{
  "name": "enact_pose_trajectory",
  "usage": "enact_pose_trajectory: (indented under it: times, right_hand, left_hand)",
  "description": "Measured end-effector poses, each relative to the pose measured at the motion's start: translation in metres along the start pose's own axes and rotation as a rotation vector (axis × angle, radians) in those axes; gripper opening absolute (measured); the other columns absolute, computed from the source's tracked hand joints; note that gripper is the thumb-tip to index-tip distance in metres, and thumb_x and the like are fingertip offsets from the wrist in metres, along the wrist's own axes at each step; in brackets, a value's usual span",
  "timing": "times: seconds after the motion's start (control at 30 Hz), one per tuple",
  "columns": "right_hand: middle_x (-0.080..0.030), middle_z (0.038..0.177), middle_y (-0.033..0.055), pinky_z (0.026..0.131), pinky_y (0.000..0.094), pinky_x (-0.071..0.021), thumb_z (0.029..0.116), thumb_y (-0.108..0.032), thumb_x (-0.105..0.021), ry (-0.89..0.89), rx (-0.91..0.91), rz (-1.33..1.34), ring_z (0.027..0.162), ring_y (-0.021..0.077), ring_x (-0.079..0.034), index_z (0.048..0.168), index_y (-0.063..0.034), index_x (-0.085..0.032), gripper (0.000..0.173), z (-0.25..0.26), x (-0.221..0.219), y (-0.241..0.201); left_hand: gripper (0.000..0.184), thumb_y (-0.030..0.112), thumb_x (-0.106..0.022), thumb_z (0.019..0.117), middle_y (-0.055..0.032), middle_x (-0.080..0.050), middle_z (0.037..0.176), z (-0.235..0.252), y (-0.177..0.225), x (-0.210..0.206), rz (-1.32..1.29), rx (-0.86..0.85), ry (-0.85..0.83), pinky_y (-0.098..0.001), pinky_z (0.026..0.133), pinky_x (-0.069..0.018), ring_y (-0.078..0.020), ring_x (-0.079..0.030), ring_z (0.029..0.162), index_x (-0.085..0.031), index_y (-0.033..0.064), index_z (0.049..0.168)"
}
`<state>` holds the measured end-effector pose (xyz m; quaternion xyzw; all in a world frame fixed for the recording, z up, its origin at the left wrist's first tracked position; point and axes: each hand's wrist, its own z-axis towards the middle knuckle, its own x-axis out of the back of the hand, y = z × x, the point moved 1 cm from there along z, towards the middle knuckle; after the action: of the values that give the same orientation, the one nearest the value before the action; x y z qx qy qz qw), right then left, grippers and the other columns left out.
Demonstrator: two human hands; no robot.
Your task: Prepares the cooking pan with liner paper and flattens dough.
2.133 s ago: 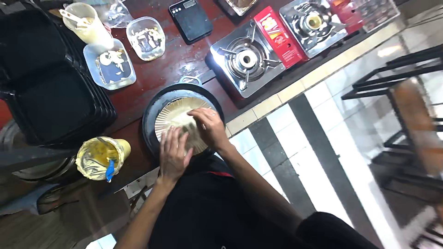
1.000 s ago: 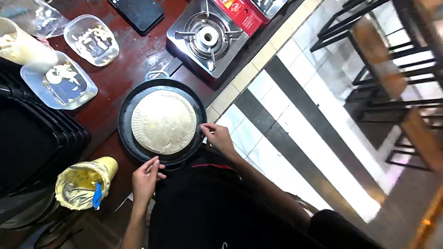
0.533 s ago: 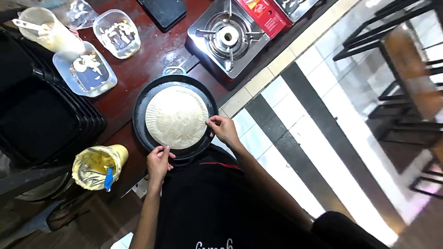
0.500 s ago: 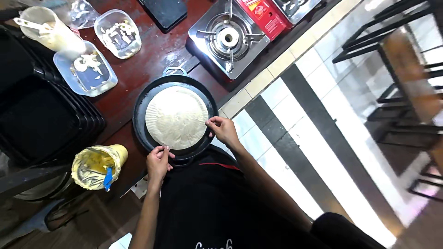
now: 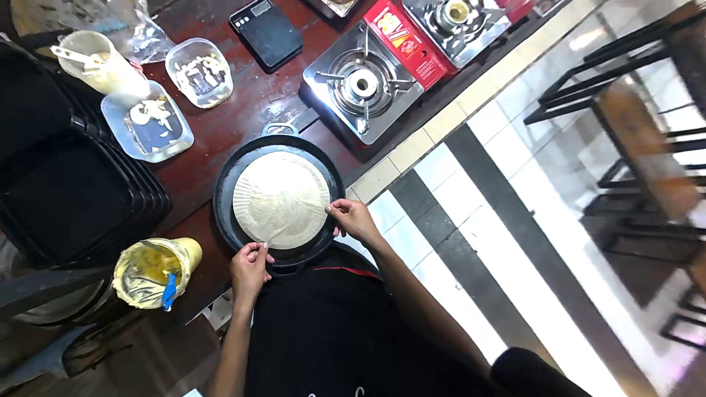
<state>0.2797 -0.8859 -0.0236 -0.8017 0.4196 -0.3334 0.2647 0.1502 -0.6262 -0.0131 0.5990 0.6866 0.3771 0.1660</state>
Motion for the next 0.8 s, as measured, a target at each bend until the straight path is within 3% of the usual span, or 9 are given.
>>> enact_pose_trajectory:
  times: [0.13,0.2,0.3,0.37,0.43,0.57,0.67,0.73,0.8]
  right_hand:
    - [-0.074,0.082,0.0061,0.046,0.0294,-0.055,0.1066,-0.032,-0.056,0.066,0.004,-0.125,0.048,0.0122,-0.063,0.113,-0.0076,-0.073,0.03,0.004,0.013,-0.025]
    - [-0.074,0.081,0.006,0.046,0.0313,-0.0534,0.1069,-0.035,-0.055,0.133,0.029,-0.149,0.048,0.0134,-0.061,0.117,-0.0111,-0.073,0.032,0.016,0.015,-0.033]
    - [-0.074,0.085,0.0069,0.054,0.0348,-0.0573,0.1064,-0.035,-0.056,0.096,0.086,-0.177,0.054,0.0152,-0.065,0.116,-0.0114,-0.073,0.03,0.039,0.017,-0.043]
    - [-0.073,0.082,0.0077,0.061,0.0401,-0.0593,0.1043,-0.033,-0.06,0.095,0.143,-0.233,0.059,0.0177,-0.067,0.109,-0.0111,-0.074,0.027,0.049,0.019,-0.048]
    - [-0.072,0.08,0.0081,0.063,0.0432,-0.0594,0.103,-0.032,-0.063,0.096,0.162,-0.276,0.06,0.0194,-0.067,0.104,-0.0107,-0.075,0.024,0.054,0.018,-0.051]
    - [-0.073,0.081,0.0095,0.063,0.0459,-0.059,0.1032,-0.031,-0.062,0.16,0.166,-0.363,0.061,0.0219,-0.068,0.104,-0.012,-0.076,0.024,0.053,0.014,-0.052]
    - [-0.075,0.101,0.0113,0.078,0.0582,-0.057,0.1032,-0.031,-0.059,0.398,0.313,-0.549,0.091,0.0326,-0.073,0.112,-0.0143,-0.076,0.025,0.041,0.005,-0.052]
    - [-0.067,0.127,0.0119,0.089,0.0524,-0.0548,0.1028,-0.03,-0.057,0.542,0.554,-0.629,0.111,0.0333,-0.066,0.124,-0.0121,-0.07,0.031,0.036,-0.005,-0.054]
    - [-0.058,0.144,0.0145,0.105,0.0494,-0.0493,0.1034,-0.03,-0.054,0.495,0.759,-0.638,0.13,0.0332,-0.057,0.134,-0.0073,-0.064,0.039,0.037,-0.021,-0.059]
  left_hand:
    - [0.02,0.018,-0.061,0.1041,-0.0032,-0.07,0.069,-0.003,0.001,0.0,0.013,0.025,0.002,-0.0248,0.041,-0.0497,-0.0092,-0.057,0.043,-0.065,-0.0011,0.11]
    - [0.022,0.021,-0.06,0.1042,-0.0019,-0.07,0.069,-0.005,0.004,0.003,0.167,-0.011,0.049,-0.0257,0.043,-0.0511,-0.009,-0.06,0.046,-0.066,0.0006,0.112]
    - [0.037,0.027,-0.063,0.1014,-0.0068,-0.068,0.074,-0.014,0.015,0.004,0.515,-0.193,0.242,-0.0415,0.063,-0.057,-0.0192,-0.066,0.063,-0.065,0.0011,0.127]
    - [0.05,0.031,-0.067,0.0978,-0.0131,-0.068,0.088,-0.019,0.028,-0.002,0.628,-0.379,0.355,-0.0503,0.074,-0.0565,-0.029,-0.068,0.079,-0.059,-0.0022,0.134]
    - [0.053,0.032,-0.067,0.0958,-0.0197,-0.068,0.113,-0.018,0.04,-0.016,0.682,-0.565,0.39,-0.0517,0.088,-0.0557,-0.0366,-0.067,0.104,-0.059,-0.0028,0.135]
    - [0.052,0.045,-0.056,0.1007,-0.0179,-0.052,0.15,0.015,0.039,-0.06,0.786,-0.839,0.329,-0.056,0.113,-0.0401,-0.0394,-0.045,0.142,-0.062,0.0115,0.14]
    - [0.056,0.051,-0.044,0.1049,-0.0108,-0.03,0.167,0.044,0.027,-0.078,0.914,-0.952,0.253,-0.0632,0.123,-0.0196,-0.0324,-0.022,0.156,-0.05,0.0233,0.153]
    - [0.058,0.053,-0.037,0.106,-0.0086,-0.023,0.17,0.058,0.02,-0.078,0.987,-0.954,0.22,-0.0668,0.123,-0.0134,-0.03,-0.017,0.157,-0.042,0.0274,0.158]
    - [0.059,0.054,-0.035,0.1054,-0.0054,-0.021,0.171,0.063,0.014,-0.072,0.992,-0.934,0.239,-0.069,0.122,-0.0093,-0.0269,-0.016,0.158,-0.039,0.0303,0.159]
